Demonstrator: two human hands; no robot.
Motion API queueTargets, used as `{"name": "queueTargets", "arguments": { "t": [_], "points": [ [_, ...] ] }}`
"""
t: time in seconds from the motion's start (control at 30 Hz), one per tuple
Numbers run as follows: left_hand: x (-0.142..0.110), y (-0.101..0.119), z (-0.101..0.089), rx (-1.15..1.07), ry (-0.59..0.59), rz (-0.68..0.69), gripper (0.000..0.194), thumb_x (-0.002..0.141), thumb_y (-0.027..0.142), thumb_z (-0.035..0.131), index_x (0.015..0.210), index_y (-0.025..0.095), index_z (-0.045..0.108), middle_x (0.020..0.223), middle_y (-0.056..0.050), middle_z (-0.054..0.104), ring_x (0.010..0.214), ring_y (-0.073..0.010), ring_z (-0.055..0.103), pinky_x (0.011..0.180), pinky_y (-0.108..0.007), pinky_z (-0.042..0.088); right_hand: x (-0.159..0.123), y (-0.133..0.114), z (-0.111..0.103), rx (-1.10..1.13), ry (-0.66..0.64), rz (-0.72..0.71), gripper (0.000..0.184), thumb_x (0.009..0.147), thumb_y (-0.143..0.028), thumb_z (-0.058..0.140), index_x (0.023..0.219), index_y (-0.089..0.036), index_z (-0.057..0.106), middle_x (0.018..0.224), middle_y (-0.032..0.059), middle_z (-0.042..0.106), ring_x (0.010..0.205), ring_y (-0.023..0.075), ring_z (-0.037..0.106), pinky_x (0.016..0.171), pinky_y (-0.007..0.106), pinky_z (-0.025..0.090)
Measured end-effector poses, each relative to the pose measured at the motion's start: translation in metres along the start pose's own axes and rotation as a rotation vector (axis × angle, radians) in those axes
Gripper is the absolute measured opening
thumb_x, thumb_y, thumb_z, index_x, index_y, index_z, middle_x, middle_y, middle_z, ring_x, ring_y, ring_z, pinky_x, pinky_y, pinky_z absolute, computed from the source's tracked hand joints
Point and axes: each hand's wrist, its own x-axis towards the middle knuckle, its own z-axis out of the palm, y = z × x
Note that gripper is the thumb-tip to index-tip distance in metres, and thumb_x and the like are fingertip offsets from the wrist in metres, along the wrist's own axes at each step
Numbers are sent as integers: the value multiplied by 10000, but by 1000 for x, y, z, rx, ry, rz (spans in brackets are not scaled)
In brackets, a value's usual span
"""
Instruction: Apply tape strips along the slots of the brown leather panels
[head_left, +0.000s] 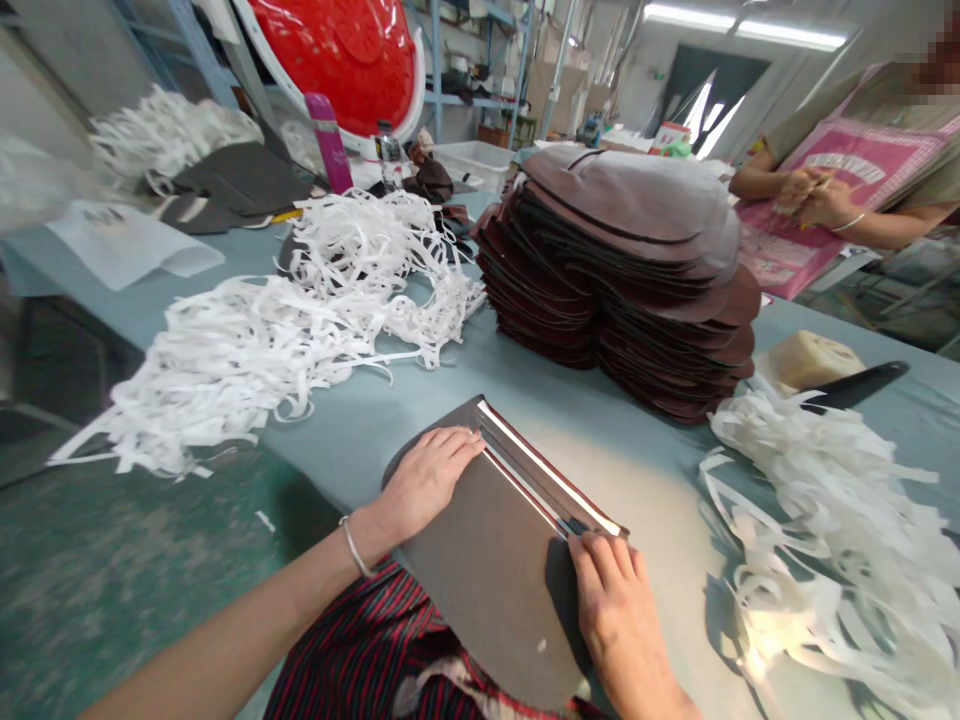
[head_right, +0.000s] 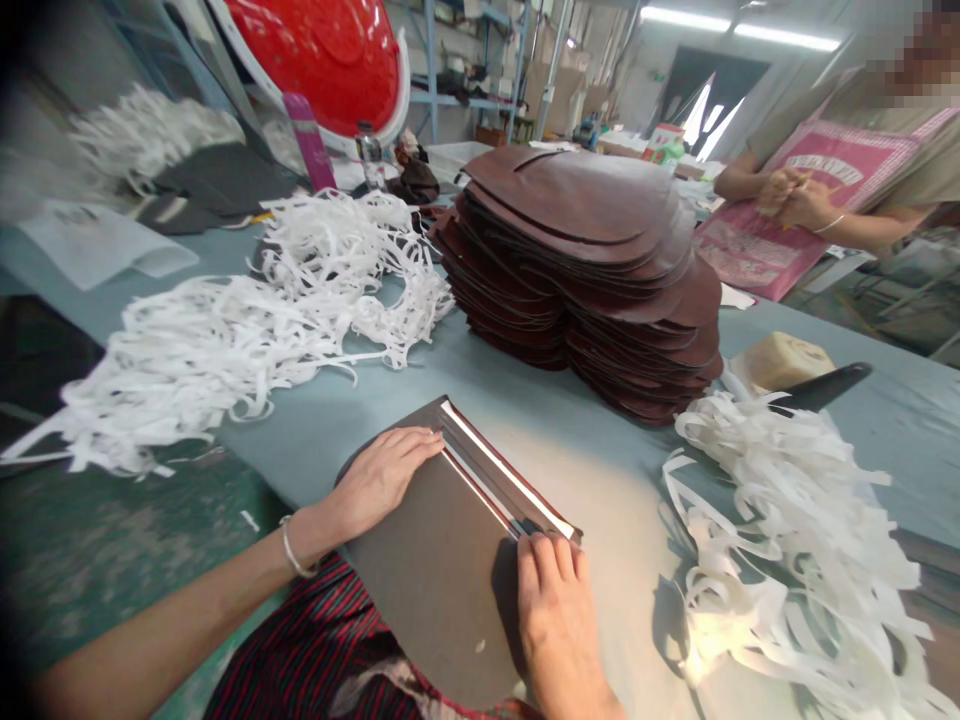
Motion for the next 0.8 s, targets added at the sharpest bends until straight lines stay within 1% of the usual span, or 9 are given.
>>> {"name": "queueTargets", "arguments": {
  "t": [0.1,0.17,0.23,0.27,0.33,0.4,0.47,0.67,0.8],
  "points": [
    [1,2,-1,-7,-12,-17,415,896,66,414,1272,186,543,1242,-82,607,1190,-212,504,1050,-413,412,21,-8,1,34,-25,130,205,880,-84,431,894,-148,624,888,105,569,810,240,475,716,391,409],
    [1,2,-2,-18,-23,-18,436,884,67,424,1274,218,550,1240,-80,605,1196,-218,500,1039,-428,422,47,-21,6,48,-31,170,208,874,-82,451,972,-140,626,902,109,576,820,244,477,731,395,414],
    [1,1,-1,-32,-38,-4,451,877,76,438,1278,247,553,1252,-75,598,1210,-221,489,1033,-433,427,79,-40,11,59,-43,155,325,872,-56,445,1168,-103,574,971,127,585,868,251,482,759,395,426],
    [1,0,-1,-38,-46,7,447,876,86,446,1277,252,555,1264,-72,593,1217,-223,483,1034,-432,425,94,-49,15,59,-53,144,342,876,-51,439,1192,-93,561,979,129,584,877,253,482,759,393,431],
    [0,-1,1,-35,-48,13,424,878,105,454,1259,251,569,1276,-67,592,1213,-228,484,1030,-430,425,118,-63,20,34,-86,151,278,886,-62,435,1114,-85,593,953,129,577,867,260,482,728,396,437],
    [1,-2,3,-15,-45,6,407,876,108,448,1231,251,587,1266,-63,601,1200,-238,494,1022,-433,427,124,-67,24,13,-105,143,246,888,-68,440,1070,-83,604,938,125,568,857,259,480,709,395,439],
    [1,-3,6,4,-44,-1,417,871,93,426,1217,251,597,1251,-61,610,1192,-244,502,1014,-437,431,109,-61,22,2,-118,130,243,885,-63,443,1062,-88,608,945,126,564,853,255,473,712,396,440],
    [1,-5,10,20,-48,-3,449,869,70,393,1224,252,598,1255,-51,613,1191,-244,511,1021,-450,427,6,-21,-4,-5,-102,130,356,856,-27,462,1197,-31,561,1069,179,569,906,265,452,778,412,438],
    [2,-5,8,24,-52,-9,451,859,60,403,1223,239,601,1251,-66,615,1200,-251,510,1022,-459,426,-15,-12,-8,97,-74,189,294,884,-23,426,1116,-89,594,1068,152,575,918,251,465,786,405,427]
  ]
}}
